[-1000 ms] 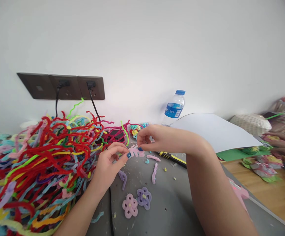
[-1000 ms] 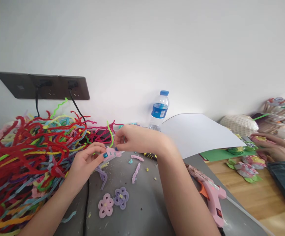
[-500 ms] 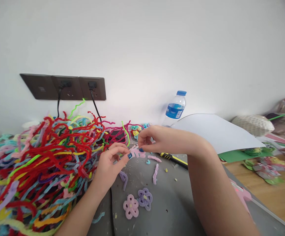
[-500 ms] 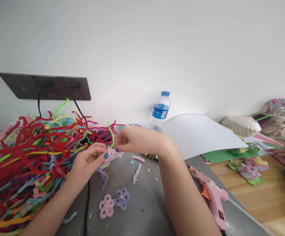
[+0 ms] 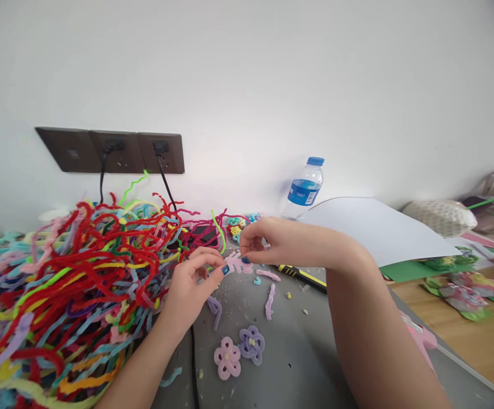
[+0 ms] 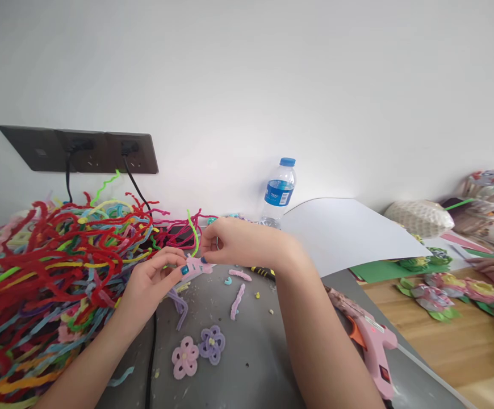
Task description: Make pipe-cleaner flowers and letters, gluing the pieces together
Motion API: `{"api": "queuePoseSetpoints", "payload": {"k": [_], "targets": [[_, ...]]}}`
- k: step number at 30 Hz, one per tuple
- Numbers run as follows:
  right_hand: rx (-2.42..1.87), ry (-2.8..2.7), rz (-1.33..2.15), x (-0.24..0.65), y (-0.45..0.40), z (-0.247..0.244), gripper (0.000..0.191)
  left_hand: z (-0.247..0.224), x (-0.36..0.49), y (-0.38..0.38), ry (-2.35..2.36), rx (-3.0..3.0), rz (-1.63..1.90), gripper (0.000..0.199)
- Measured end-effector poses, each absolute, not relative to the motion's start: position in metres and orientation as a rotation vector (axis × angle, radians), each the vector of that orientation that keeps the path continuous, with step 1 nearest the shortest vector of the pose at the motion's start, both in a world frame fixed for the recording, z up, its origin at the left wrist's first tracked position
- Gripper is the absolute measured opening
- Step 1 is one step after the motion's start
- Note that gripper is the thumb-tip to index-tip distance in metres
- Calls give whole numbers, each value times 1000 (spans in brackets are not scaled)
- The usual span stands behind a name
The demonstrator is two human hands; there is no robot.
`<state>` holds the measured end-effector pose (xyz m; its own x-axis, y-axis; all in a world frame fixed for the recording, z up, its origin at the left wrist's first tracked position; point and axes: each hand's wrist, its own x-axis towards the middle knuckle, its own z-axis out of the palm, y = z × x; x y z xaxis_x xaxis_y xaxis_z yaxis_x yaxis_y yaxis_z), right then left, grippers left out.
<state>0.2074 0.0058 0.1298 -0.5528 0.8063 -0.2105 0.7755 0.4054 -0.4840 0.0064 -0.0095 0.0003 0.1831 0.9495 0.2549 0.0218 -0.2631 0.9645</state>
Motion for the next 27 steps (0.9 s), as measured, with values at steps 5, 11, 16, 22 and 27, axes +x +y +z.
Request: {"api": "queuePoseSetpoints", "payload": {"k": [5,11,16,22,27], "targets": [[-1457,-2589,851,207,6,130,9,1,6,-10,974,1519,1229,7],[-1452,-2588,859,207,7,129,9,0,6,-10,971,1518,1217,8],[-1395,-2540,831,212,6,131,10,0,6,-9,975,1540,1190,9],[-1454,-2361,677,222,6,134,13,1,8,-12,1080,1797,967,10],[-1450,-2397,651,218,6,134,12,0,11,-15,1169,1972,719,14]]}}
